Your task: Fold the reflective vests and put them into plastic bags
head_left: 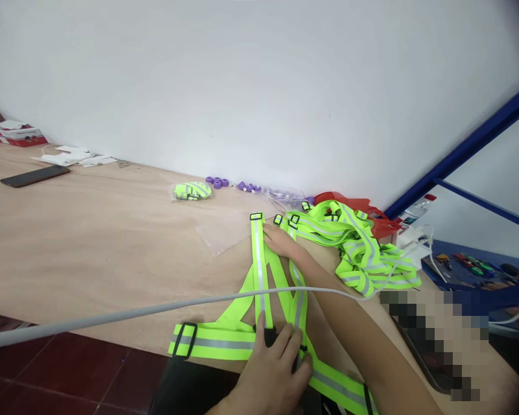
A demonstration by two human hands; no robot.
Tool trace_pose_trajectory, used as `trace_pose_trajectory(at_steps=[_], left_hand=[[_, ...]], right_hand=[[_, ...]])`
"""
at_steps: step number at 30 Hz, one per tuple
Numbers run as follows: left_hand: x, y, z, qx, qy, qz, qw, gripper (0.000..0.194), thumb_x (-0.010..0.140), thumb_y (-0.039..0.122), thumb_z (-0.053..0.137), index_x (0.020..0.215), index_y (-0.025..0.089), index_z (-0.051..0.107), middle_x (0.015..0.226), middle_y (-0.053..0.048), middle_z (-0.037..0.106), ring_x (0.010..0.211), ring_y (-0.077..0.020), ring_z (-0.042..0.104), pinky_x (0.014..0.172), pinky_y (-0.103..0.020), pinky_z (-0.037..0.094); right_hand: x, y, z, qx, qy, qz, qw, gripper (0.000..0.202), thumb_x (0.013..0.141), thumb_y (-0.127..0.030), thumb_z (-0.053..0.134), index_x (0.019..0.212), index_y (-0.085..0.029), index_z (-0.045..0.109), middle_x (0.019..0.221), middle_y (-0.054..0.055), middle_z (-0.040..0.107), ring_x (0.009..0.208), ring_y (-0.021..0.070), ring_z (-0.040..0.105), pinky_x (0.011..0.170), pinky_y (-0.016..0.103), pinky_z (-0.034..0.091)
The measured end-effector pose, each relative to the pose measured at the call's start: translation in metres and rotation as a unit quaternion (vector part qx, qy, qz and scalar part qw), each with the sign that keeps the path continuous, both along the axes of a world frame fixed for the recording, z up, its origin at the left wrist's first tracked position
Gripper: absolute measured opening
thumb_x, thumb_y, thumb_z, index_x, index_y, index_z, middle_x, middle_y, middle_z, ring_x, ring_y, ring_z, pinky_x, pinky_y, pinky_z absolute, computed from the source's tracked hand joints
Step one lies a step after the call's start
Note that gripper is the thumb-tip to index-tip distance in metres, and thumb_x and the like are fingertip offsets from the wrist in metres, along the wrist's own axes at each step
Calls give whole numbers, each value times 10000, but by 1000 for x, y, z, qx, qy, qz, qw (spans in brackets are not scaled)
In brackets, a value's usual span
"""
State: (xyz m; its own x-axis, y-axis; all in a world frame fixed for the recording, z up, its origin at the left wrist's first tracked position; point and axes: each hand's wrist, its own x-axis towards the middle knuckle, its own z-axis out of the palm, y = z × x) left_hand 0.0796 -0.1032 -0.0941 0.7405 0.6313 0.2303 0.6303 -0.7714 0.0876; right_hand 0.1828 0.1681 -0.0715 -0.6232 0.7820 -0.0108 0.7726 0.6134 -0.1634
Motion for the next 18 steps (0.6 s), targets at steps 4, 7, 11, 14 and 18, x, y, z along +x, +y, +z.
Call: trace_pose_trajectory(at_steps=[4,7,11,14,18], left_hand=[[1,0,-4,11,-4,3,1000,552,982,570,507,1385,193,510,1485,-182,493,1353,-347,434,1166,-724,114],[4,1,-10,67,-26,20,997,433,1004,526,492,1294,215,575,1418,-157,561,1314,-329,470,1176,-716,95],[12,1,-22,153,-81,60,983,206,1031,334,490,1145,248,639,1271,-107,656,1224,-282,537,1183,-713,53],[16,2,-29,163,-83,69,981,181,1018,316,512,1107,258,658,1231,-91,668,1202,-285,548,1177,-717,87],[20,2,-33,189,-96,81,974,158,1006,314,528,1069,256,660,1189,-84,677,1177,-289,564,1171,-723,103]], right_hand=[[-5,16,5,-10,-8,-58,998,394,993,-175,357,1303,-123,595,1311,163,681,1156,267,657,962,350,488],[-9,23,11,-12,-12,-100,995,427,1040,-249,306,1401,-106,484,1168,171,736,992,281,707,814,340,509],[-15,26,16,-4,-26,-113,993,563,1057,-430,355,1557,-173,319,1138,139,751,988,298,707,770,333,498],[-20,29,18,8,-47,-111,993,489,1032,-420,449,1499,-278,457,1222,110,723,1068,305,682,805,342,494],[-24,36,23,36,-61,-103,992,382,999,-367,532,1369,-313,610,1322,91,637,1109,277,647,836,332,500]])
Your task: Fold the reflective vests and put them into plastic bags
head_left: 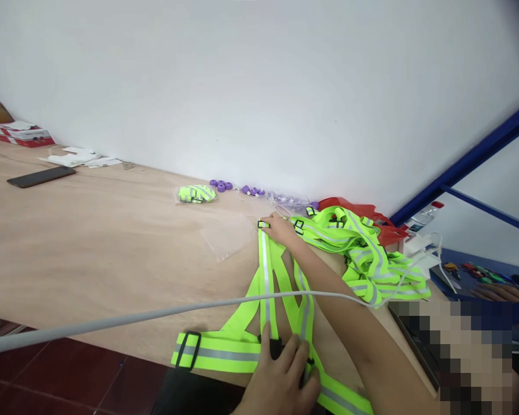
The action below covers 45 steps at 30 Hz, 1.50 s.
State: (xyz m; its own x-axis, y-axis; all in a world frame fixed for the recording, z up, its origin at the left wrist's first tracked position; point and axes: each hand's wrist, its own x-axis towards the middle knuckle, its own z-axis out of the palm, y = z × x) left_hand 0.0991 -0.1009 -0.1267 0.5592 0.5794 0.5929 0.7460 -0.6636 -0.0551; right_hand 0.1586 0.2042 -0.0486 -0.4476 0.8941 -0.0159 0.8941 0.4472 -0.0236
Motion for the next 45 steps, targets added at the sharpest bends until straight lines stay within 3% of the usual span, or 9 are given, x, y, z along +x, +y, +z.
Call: trace_pose_trajectory(at_steps=[5,10,18,27,32,38,45], left_hand=[[2,0,-3,29,-29,13,999,115,994,290,546,1017,261,655,1163,-75,684,1159,-282,560,1147,-758,24],[4,-1,-6,7,11,6,1000,128,981,299,554,1027,248,663,1187,-93,676,1170,-304,557,1142,-742,128],[3,1,4,48,-76,13,996,89,984,261,572,937,243,646,1097,-55,714,1098,-254,588,1181,-706,-71],[5,-1,-3,17,-47,11,999,73,979,246,584,1008,245,651,1138,-54,703,1136,-253,606,1221,-660,42],[3,1,-4,30,-97,12,995,41,972,266,609,997,249,637,1127,-38,714,1113,-224,610,1249,-562,44],[3,5,-8,67,-103,3,992,113,940,260,642,1041,227,603,1095,-42,717,1053,-204,641,1188,-407,280],[11,10,-7,107,-181,18,977,70,918,227,656,958,213,599,991,-32,726,961,-176,667,1130,-350,366]], right_hand=[[-5,8,9,25,-12,33,999,344,996,-332,538,1317,-288,652,1321,102,586,1172,276,586,867,347,504],[-7,14,10,29,-18,64,997,354,1007,-292,502,1334,-249,630,1313,104,604,1168,277,583,855,353,498],[0,22,10,39,-16,75,996,349,1019,-265,491,1335,-210,628,1322,119,603,1195,275,573,925,354,465],[2,28,12,45,-17,81,996,353,1014,-246,497,1337,-187,627,1314,128,609,1179,288,580,960,365,447],[-6,31,12,50,-21,91,994,353,1021,-242,489,1345,-162,604,1327,139,598,1153,293,598,922,363,463],[-11,40,11,54,-21,93,994,335,1021,-240,493,1329,-164,602,1322,143,594,1136,280,609,894,343,472],[-7,54,10,58,-11,82,995,332,1025,-224,485,1329,-164,604,1340,143,584,1176,275,588,935,342,458]])
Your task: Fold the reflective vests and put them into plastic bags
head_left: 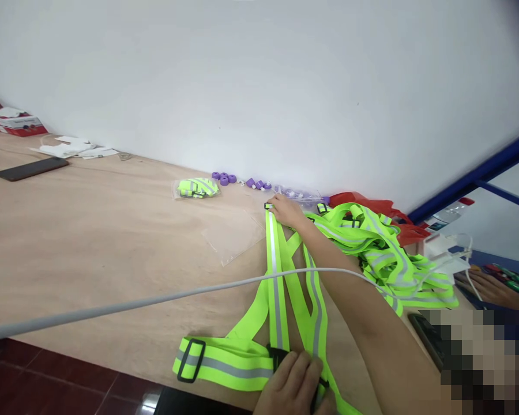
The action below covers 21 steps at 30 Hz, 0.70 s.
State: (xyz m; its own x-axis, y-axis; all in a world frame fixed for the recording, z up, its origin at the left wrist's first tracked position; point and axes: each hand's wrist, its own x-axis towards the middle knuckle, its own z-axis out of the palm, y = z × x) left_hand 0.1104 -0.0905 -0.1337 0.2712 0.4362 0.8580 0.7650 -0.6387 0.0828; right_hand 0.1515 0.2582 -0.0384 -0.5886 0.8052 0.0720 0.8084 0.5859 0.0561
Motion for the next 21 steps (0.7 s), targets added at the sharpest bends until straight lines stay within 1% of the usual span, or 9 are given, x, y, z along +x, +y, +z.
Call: trace_pose_trajectory(at_steps=[3,8,14,18,21], left_hand=[[0,1,3,-2,-11,1,1000,32,923,210,638,924,216,606,957,-28,733,939,-173,665,1124,-341,368],[2,1,8,-7,-26,5,1000,55,915,185,640,880,214,609,938,-29,739,931,-177,665,1116,-339,374],[-2,-2,9,-31,-6,-2,999,27,924,200,637,916,215,616,982,-39,738,956,-189,662,1120,-359,366],[-6,-4,9,-46,31,-16,998,46,928,229,653,957,212,622,1059,-44,731,1017,-193,656,1120,-365,369],[-7,-5,7,-48,47,-14,998,61,932,243,643,980,215,618,1089,-52,724,1040,-199,653,1116,-370,378]], right_hand=[[2,9,-1,-3,4,2,1000,331,1022,-233,495,1325,-163,608,1325,143,589,1171,278,588,938,347,455],[6,15,-7,-5,9,9,1000,334,1021,-237,495,1325,-155,605,1316,148,588,1174,281,583,927,344,449],[2,3,-17,-14,4,42,999,340,1019,-239,498,1329,-162,614,1297,138,603,1118,272,603,927,349,436],[-2,-3,-17,-19,0,63,998,342,1023,-263,503,1330,-166,619,1276,141,613,1142,275,587,929,351,428],[-1,-7,-15,-21,-2,65,998,338,1019,-275,514,1316,-166,634,1262,145,621,1151,280,580,931,355,425]])
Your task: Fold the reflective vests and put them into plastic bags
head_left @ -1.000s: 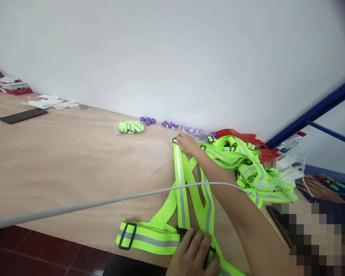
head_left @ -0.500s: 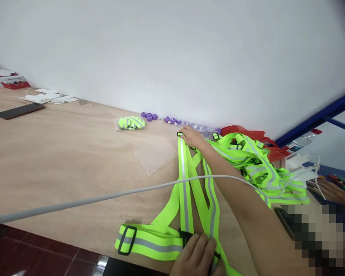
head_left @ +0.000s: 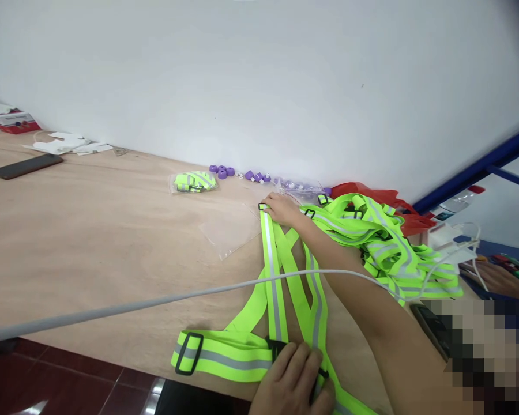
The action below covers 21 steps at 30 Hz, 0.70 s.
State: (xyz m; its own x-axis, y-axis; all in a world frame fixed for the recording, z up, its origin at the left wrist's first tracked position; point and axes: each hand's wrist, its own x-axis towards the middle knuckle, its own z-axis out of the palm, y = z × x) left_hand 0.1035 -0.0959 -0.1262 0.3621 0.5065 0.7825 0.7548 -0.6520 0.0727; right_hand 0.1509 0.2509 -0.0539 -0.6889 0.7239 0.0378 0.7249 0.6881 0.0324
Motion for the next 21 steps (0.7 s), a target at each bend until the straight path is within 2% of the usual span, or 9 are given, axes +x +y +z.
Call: trace_pose_trajectory(at_steps=[8,10,12,14,16,18,21], left_hand=[[1,-4,1,-32,-15,-1,999,40,933,240,640,966,217,636,1111,-57,716,1064,-216,641,1113,-373,369],[-4,-6,4,-65,27,-14,997,103,942,285,640,1020,218,637,1190,-67,696,1120,-230,622,1112,-383,367],[-10,-8,9,-114,85,-44,989,267,941,407,642,1119,209,623,1289,-95,656,1190,-256,591,1119,-403,360],[-16,-9,17,-179,133,-81,971,502,893,552,662,1231,190,582,1386,-129,596,1267,-287,545,1139,-423,344],[-21,-9,26,-244,158,-109,951,672,834,619,693,1313,176,534,1463,-153,528,1338,-310,490,1167,-444,313],[-23,-10,35,-290,163,-122,935,689,827,584,704,1342,168,513,1507,-161,480,1382,-319,447,1191,-459,278],[-25,-12,44,-312,146,-125,930,622,857,510,681,1344,159,517,1519,-162,460,1391,-325,440,1201,-472,270]], right_hand=[[9,-14,-3,-1,15,-43,999,327,1002,-253,523,1294,-189,655,1267,128,634,1152,287,584,937,375,449],[8,-22,-1,0,25,-56,998,348,995,-246,525,1318,-180,638,1300,138,625,1174,306,577,954,401,457],[5,-36,3,4,39,-62,997,399,992,-245,528,1377,-160,591,1365,156,595,1221,325,555,996,438,452],[1,-58,6,9,53,-57,997,459,993,-256,534,1438,-146,529,1434,164,552,1286,323,521,1059,458,428],[-3,-87,8,8,69,-40,997,495,996,-279,540,1471,-148,491,1479,155,524,1347,297,485,1124,444,390],[-4,-121,8,-5,95,-1,995,508,1001,-313,542,1479,-152,479,1506,151,508,1384,282,463,1156,436,371],[3,-171,5,-25,113,86,989,534,989,-359,573,1477,-162,481,1525,170,493,1414,314,443,1176,503,348]])
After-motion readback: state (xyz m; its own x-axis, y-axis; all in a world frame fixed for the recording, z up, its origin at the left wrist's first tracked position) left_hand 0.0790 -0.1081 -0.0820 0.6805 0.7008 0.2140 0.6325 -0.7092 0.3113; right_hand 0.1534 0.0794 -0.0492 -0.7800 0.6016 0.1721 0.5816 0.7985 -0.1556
